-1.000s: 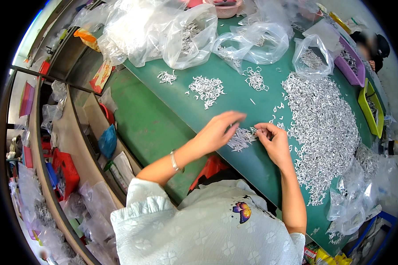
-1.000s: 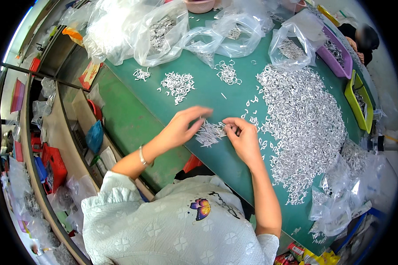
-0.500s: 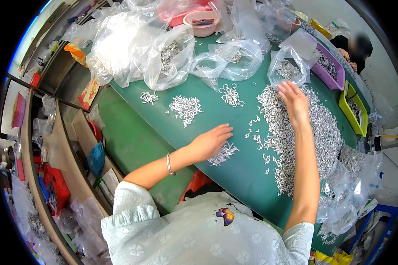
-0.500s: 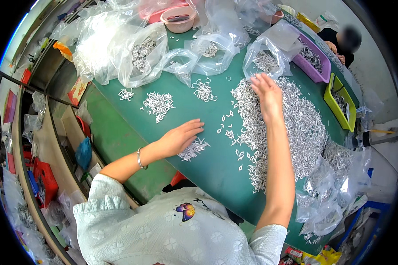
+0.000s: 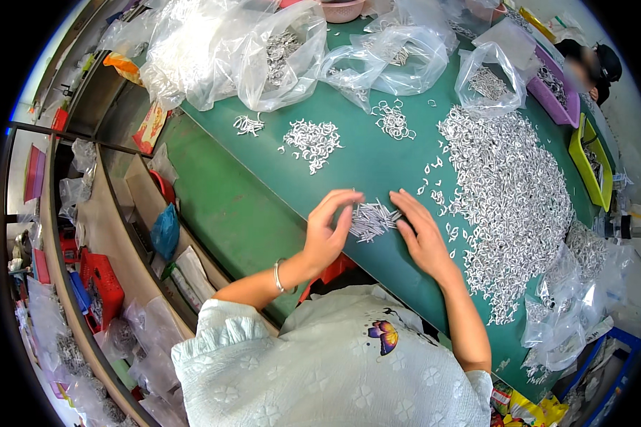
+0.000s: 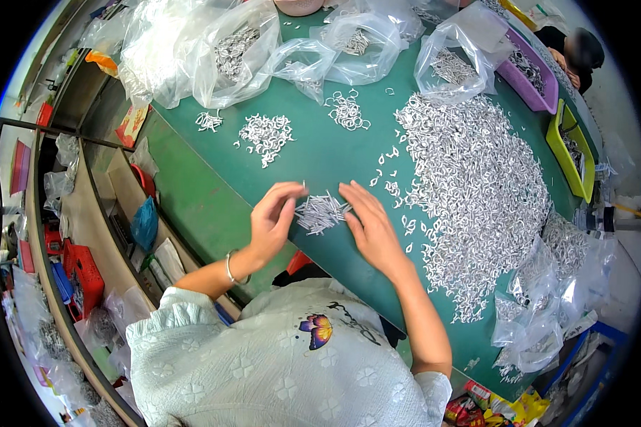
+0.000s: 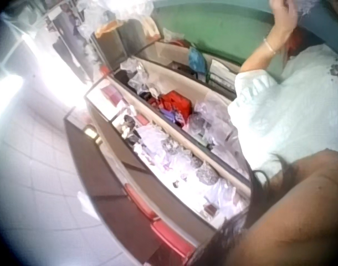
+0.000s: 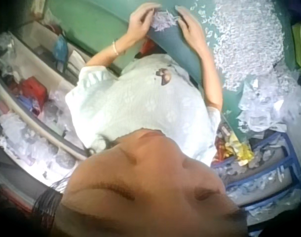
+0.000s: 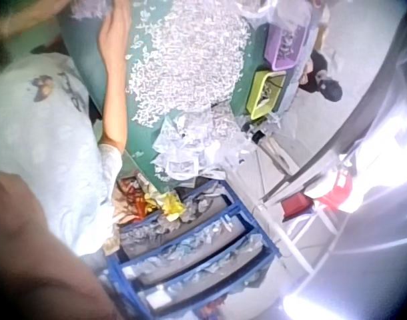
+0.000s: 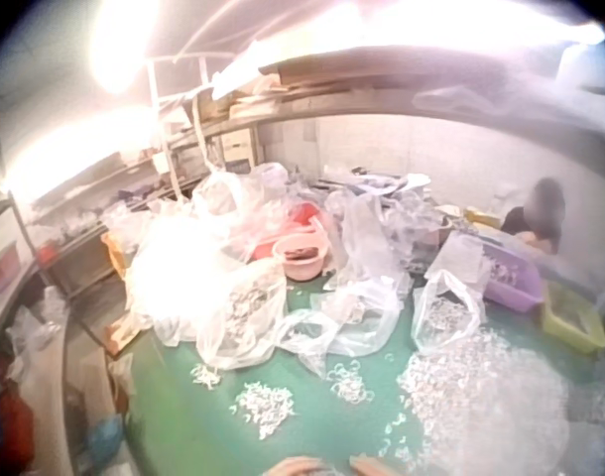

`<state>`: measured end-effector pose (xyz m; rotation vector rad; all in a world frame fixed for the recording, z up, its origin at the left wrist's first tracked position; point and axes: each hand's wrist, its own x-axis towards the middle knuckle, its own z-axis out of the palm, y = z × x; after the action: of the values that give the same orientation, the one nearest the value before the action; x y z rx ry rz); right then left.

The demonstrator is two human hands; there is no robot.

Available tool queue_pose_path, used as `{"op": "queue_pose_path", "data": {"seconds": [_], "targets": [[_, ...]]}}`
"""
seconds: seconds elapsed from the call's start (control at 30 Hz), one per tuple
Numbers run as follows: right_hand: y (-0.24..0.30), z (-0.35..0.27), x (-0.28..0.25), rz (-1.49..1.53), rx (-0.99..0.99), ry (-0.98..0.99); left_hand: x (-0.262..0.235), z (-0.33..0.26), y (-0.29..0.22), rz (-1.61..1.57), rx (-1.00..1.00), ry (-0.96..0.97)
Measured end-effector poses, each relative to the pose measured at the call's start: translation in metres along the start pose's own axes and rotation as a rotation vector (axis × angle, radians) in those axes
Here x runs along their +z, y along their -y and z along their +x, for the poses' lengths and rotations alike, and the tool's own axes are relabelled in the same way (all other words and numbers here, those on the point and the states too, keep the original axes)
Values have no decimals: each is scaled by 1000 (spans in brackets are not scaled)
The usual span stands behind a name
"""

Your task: The person sorts through a large pile of small white metal components by hand, separating them into smaller organized groups on the table surface.

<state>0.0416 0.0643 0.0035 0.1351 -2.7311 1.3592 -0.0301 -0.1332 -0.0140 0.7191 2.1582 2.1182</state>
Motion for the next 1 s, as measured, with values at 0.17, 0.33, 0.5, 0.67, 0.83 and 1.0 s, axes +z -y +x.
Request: {"op": "queue_pose_path", "data": {"seconds": [0.17,0.33,0.5,0.67,0.83,1.0], "targets": [[-2,-18,8,49,-5,97,-26,-60,-21,-371,-459,727],[4,-7,13,-171,-120,67,-7,-90,37,-1014,-1349,871],[16,-34,18,-190,-84,116,-3,-74,67,-1464,-1429,894],[25,-66,24,-205,-76,169,-1,-63,69,-1764,-1512,881],[39,-88,31,-180,-111,309,-3,-70,81,-1915,-1511,817],[45,-91,39,-53,-188,355,-8,-88,107,-1920,-1577,650]]}}
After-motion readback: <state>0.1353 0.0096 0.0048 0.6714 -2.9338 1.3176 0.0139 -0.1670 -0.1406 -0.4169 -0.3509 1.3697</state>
